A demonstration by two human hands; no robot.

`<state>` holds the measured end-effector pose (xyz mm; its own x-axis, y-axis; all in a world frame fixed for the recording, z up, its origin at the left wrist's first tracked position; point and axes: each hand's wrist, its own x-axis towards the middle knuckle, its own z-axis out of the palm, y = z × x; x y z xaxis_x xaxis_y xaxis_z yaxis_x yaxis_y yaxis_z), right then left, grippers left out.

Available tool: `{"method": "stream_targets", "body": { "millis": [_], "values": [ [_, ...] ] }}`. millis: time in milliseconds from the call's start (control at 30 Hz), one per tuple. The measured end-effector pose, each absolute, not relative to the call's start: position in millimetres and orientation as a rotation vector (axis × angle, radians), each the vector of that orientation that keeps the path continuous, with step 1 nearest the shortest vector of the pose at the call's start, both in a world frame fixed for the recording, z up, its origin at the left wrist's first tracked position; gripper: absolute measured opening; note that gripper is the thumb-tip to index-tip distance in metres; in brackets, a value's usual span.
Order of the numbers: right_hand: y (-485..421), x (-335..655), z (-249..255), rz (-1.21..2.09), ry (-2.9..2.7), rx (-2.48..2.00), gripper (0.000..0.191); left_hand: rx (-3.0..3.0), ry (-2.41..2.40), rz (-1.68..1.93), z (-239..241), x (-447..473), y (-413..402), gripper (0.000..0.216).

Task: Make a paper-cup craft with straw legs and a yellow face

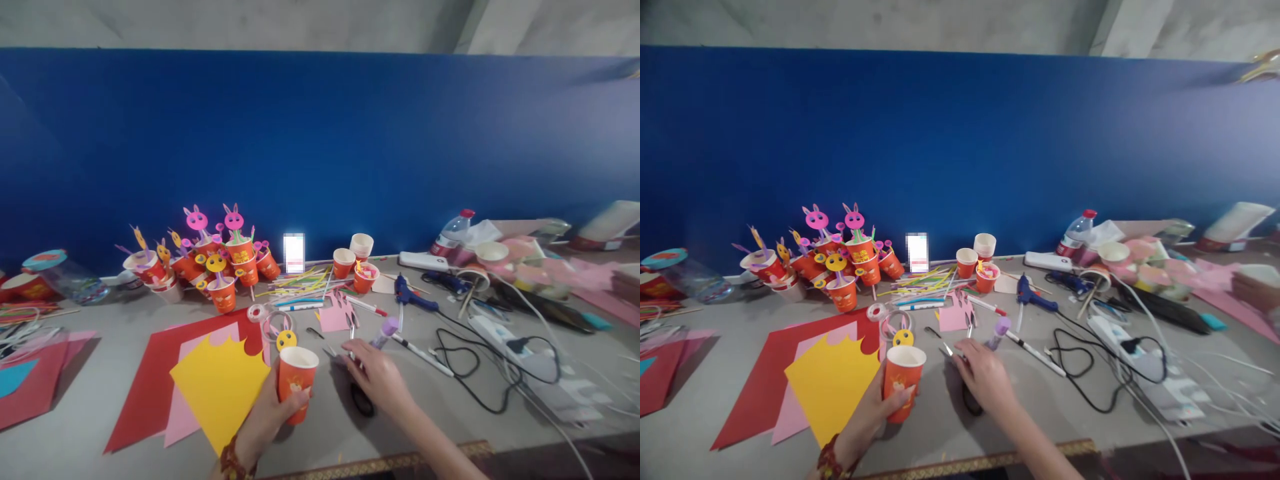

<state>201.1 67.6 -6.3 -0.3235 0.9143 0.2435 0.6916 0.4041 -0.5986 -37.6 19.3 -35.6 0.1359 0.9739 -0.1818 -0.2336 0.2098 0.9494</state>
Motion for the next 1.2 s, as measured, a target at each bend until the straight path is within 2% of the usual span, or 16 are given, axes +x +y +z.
{"method": "stream_targets", "body": {
  "millis": [167, 267, 333, 433, 533, 733, 800, 933, 1200],
  "values": [
    [54.4, 210.7, -26.2, 0.406, -2.253, -1.52, 0.019, 0.968, 1.069, 1.156, -35.3, -35.6, 16.8, 0.057],
    [45.2, 211.0, -32.2, 0.404, -2.276, -1.508, 0.017, 0.871, 0.933, 1.153, -25.2, -32.3, 14.9, 0.042],
    [39.8, 214.8, -33.1, 0.447, -2.27, -1.442, 0.022, 0.742, 0.784, 1.17, -18.5, -31.2, 14.0, 0.039],
    [32.2, 225.6, -33.0, 0.471, -2.253, -1.403, 0.035, 0.555, 0.592, 1.171, -14.4, -31.3, 13.7, 0.048],
    [24.0, 235.8, -34.8, 0.413, -2.251, -1.489, 0.039, 0.439, 0.529, 1.157, -18.0, -31.9, 14.7, 0.05],
    [8.9, 239.3, -40.5, 0.339, -2.168, -1.588, 0.023, 0.452, 0.521, 1.173, -21.5, -36.7, 17.7, 0.042],
    [7.1, 239.0, -41.8, 0.343, -2.186, -1.576, 0.026, 0.495, 0.507, 1.196, -19.3, -39.6, 17.5, 0.044],
    [11.7, 240.5, -41.3, 0.368, -2.285, -1.576, 0.039, 0.646, 0.596, 1.23, -18.3, -42.5, 15.5, 0.048],
    [29.6, 233.1, -25.6, 0.499, -2.481, -1.681, 0.037, 0.69, 1.026, 1.442, -32.9, -43.9, 15.7, 0.062]
  ]
}}
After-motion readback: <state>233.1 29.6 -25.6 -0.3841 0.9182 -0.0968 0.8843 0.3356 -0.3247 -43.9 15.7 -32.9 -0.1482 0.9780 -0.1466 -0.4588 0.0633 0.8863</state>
